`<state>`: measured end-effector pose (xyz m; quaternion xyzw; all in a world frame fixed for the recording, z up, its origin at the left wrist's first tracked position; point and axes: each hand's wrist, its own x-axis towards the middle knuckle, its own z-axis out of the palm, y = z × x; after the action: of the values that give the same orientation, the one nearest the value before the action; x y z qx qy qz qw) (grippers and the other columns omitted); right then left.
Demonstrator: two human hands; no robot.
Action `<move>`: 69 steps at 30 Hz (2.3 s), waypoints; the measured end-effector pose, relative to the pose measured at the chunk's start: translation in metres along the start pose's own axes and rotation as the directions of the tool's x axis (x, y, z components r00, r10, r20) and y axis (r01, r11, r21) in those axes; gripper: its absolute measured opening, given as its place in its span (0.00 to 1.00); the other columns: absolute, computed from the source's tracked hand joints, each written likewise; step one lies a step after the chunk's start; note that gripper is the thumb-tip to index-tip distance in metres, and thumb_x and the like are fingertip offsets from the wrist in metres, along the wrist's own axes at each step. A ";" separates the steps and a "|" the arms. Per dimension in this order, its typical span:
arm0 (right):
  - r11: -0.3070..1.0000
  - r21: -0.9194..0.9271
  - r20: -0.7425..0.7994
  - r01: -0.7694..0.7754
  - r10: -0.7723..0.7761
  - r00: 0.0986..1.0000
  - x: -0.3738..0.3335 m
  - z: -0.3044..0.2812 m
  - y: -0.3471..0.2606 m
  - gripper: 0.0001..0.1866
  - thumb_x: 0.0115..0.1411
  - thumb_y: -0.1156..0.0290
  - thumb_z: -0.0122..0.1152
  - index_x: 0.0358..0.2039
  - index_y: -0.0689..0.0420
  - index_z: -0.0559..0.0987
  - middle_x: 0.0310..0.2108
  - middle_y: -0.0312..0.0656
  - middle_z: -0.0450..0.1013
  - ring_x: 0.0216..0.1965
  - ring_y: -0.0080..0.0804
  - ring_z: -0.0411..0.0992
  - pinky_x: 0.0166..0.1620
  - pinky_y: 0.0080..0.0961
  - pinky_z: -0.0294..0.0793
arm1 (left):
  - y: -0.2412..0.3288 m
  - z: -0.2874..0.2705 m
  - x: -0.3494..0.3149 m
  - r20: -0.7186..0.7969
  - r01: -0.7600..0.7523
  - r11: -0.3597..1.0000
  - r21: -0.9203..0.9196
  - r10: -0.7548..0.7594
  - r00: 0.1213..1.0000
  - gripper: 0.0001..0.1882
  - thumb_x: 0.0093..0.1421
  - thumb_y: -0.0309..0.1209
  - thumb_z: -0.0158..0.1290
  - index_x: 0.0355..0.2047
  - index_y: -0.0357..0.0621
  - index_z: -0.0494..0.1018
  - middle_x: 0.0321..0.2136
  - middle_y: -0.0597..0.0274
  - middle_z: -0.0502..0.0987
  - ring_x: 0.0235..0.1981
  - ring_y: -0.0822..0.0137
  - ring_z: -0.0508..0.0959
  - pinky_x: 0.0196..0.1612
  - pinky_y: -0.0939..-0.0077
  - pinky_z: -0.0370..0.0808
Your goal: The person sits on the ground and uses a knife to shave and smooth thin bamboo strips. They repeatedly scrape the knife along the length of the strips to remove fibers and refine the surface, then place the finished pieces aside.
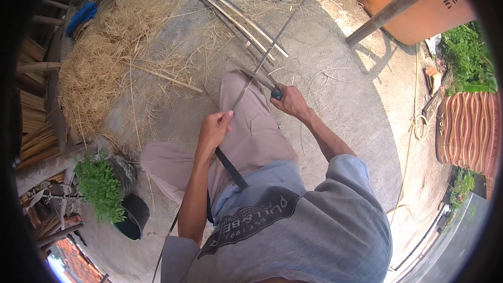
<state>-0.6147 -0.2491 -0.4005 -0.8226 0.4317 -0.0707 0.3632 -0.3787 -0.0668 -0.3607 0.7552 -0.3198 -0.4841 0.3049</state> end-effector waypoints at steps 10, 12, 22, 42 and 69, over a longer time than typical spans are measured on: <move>0.961 -0.061 -0.201 -0.269 0.252 0.947 0.057 -0.040 0.111 0.19 0.52 0.58 0.66 0.32 0.64 0.81 0.28 0.59 0.78 0.32 0.55 0.79 0.41 0.44 0.78 | -0.060 -0.108 -0.139 0.255 0.377 0.849 -0.371 -0.297 0.920 0.18 0.68 0.41 0.57 0.40 0.35 0.82 0.17 0.78 0.63 0.15 0.85 0.56 0.18 0.85 0.49; 0.909 0.041 -0.266 -0.416 0.411 0.872 0.068 -0.071 0.150 0.20 0.53 0.56 0.65 0.32 0.65 0.82 0.25 0.58 0.79 0.29 0.52 0.80 0.37 0.44 0.79 | -0.076 -0.129 -0.170 0.224 0.403 0.875 -0.267 -0.351 0.909 0.18 0.69 0.41 0.56 0.39 0.35 0.82 0.17 0.78 0.63 0.16 0.84 0.57 0.18 0.85 0.51; 0.984 -0.150 0.323 0.100 -0.046 0.945 -0.027 -0.032 -0.048 0.16 0.52 0.63 0.65 0.33 0.65 0.79 0.24 0.57 0.77 0.30 0.59 0.77 0.40 0.49 0.77 | -0.020 -0.024 -0.099 -0.259 -0.050 0.893 0.448 0.183 0.948 0.18 0.70 0.43 0.50 0.35 0.42 0.79 0.22 0.49 0.78 0.25 0.46 0.77 0.30 0.57 0.70; 0.865 -0.111 -0.270 -0.489 0.447 0.853 0.070 -0.100 0.141 0.20 0.53 0.59 0.64 0.34 0.66 0.81 0.26 0.60 0.78 0.31 0.52 0.80 0.39 0.45 0.79 | -0.083 -0.080 -0.185 -0.315 -0.082 0.936 0.343 0.197 0.928 0.11 0.66 0.34 0.56 0.43 0.42 0.81 0.25 0.51 0.78 0.28 0.48 0.77 0.34 0.59 0.71; 0.963 -0.264 0.123 -0.059 0.094 0.988 0.010 -0.062 -0.008 0.14 0.53 0.65 0.65 0.34 0.63 0.78 0.24 0.55 0.77 0.28 0.53 0.78 0.38 0.46 0.78 | -0.014 -0.032 -0.118 -0.288 -0.013 0.926 0.377 0.130 0.949 0.15 0.68 0.36 0.54 0.50 0.45 0.81 0.29 0.53 0.79 0.33 0.50 0.80 0.39 0.58 0.74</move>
<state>-0.6294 -0.2873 -0.3519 -0.8485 0.4433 0.0562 0.2833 -0.3855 0.0383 -0.2972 0.8529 -0.3816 -0.2799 0.2207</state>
